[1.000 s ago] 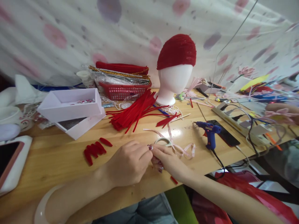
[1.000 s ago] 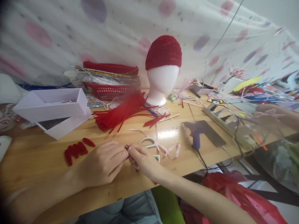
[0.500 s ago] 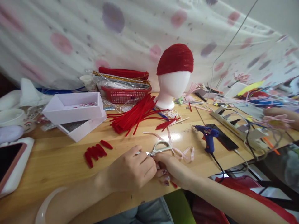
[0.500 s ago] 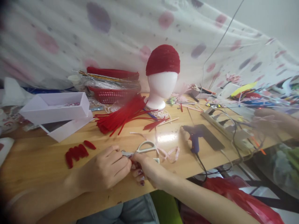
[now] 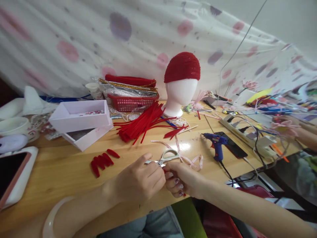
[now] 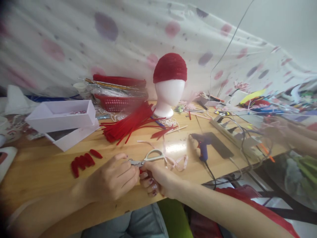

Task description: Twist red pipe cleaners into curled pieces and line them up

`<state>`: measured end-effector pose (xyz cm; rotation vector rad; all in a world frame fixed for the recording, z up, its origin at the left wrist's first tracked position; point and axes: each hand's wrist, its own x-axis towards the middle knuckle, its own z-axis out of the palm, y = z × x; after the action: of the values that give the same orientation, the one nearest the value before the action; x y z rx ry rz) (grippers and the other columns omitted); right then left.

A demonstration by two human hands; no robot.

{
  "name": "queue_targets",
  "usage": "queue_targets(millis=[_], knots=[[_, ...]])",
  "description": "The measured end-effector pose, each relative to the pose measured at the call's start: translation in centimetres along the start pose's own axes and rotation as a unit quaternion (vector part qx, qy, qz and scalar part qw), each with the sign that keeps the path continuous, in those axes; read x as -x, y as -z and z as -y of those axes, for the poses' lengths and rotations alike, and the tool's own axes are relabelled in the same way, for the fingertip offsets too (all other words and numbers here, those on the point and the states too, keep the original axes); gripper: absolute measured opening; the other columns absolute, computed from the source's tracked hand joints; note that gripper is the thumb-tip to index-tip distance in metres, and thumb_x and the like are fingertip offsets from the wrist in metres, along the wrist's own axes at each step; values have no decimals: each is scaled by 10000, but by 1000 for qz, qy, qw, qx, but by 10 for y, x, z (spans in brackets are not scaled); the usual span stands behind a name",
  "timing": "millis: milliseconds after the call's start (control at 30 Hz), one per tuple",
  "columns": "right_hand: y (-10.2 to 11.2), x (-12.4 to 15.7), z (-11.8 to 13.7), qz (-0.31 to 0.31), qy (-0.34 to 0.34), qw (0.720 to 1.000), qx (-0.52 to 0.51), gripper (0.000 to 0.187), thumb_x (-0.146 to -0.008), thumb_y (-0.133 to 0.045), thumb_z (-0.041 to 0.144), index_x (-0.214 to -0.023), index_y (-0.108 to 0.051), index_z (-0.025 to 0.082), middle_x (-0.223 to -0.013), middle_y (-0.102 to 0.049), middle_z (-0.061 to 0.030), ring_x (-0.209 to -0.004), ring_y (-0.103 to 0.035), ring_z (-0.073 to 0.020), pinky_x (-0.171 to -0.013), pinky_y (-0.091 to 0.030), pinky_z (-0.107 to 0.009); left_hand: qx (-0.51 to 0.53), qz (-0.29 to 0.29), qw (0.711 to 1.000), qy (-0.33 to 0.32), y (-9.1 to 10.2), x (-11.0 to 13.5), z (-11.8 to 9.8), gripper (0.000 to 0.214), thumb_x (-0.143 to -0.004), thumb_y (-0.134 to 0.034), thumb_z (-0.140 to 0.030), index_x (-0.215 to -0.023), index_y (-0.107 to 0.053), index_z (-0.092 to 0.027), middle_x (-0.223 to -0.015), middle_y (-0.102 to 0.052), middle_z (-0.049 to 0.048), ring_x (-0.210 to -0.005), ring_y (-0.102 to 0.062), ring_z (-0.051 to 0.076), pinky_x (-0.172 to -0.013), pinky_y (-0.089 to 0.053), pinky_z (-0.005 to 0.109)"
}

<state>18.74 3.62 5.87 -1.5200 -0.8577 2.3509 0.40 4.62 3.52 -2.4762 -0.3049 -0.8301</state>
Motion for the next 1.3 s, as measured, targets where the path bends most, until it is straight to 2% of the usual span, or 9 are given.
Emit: queue_targets(millis=[100, 333, 733, 867, 1000, 1100, 1167, 1233, 1300], knots=[[0, 1, 5, -11, -33, 999, -17, 318, -832, -384, 273, -550, -244, 226, -417, -201, 95, -356, -106, -73, -351, -136, -189, -7, 1, 1000, -5, -1, 0, 1, 167, -906, -495, -121, -807, -623, -162, -668, -608, -7, -642, -498, 168, -855, -399, 405], [-2, 2, 13, -42, -28, 999, 1, 312, -825, -388, 232, -542, -257, 218, -420, -197, 100, -363, -104, -64, -362, -134, -190, -31, 16, 999, -11, -1, 1, 2, 162, -904, -529, -144, -762, -599, -177, -643, -577, -29, -628, -483, 160, -862, -393, 405], [1, -2, 6, -39, 126, 989, 69, 230, -671, -470, 193, -508, -308, 213, -422, -294, 99, -359, -195, -36, -374, -189, -182, -18, 13, 1000, 16, -2, -1, 0, 216, -894, -484, -87, -722, -588, -167, -618, -562, -16, -614, -475, 171, -847, -396, 416], [2, -6, 1, -38, 196, 976, 82, 225, -653, -509, 206, -508, -337, 207, -429, -348, 96, -359, -247, -32, -376, -217, -184, 41, 18, 996, 77, -1, -3, -1, 282, -881, -397, -51, -686, -567, -165, -621, -562, 15, -601, -469, 175, -768, -409, 394], [3, -8, -6, -37, 255, 962, 94, 254, -684, -563, 254, -533, -363, 214, -432, -367, 99, -361, -307, -43, -381, -266, -189, 136, 33, 977, 163, 2, -6, -4, 299, -889, -380, -70, -652, -533, -170, -609, -556, 17, -579, -469, 164, -680, -404, 350], [2, -7, -14, -54, 310, 940, 129, 268, -764, -561, 326, -582, -396, 222, -439, -369, 99, -375, -354, -64, -406, -334, -205, 248, 46, 940, 230, 10, -10, -4, 295, -906, -373, -89, -663, -514, -178, -607, -553, -1, -572, -480, 146, -635, -392, 310], [2, -4, -19, -74, 355, 914, 184, 269, -845, -499, 363, -630, -420, 222, -461, -385, 89, -400, -375, -79, -440, -363, -220, 341, 59, 894, 286, 17, -14, -3, 281, -899, -387, -105, -652, -492, -188, -595, -541, -15, -572, -488, 136, -591, -372, 279], [2, 0, -23, -103, 397, 872, 266, 289, -908, -420, 355, -653, -423, 220, -499, -414, 65, -445, -401, -94, -473, -353, -230, 447, 83, 817, 356, 22, -18, -2, 270, -882, -417, -131, -625, -470, -194, -567, -520, -30, -551, -481, 123, -545, -345, 257], [2, 4, -25, -136, 440, 809, 366, 292, -931, -376, 302, -656, -420, 217, -546, -443, 37, -500, -422, -110, -505, -330, -241, 567, 105, 698, 426, 26, -22, -2, 248, -860, -453, -162, -615, -477, -194, -537, -501, -40, -521, -463, 112, -519, -336, 245]])
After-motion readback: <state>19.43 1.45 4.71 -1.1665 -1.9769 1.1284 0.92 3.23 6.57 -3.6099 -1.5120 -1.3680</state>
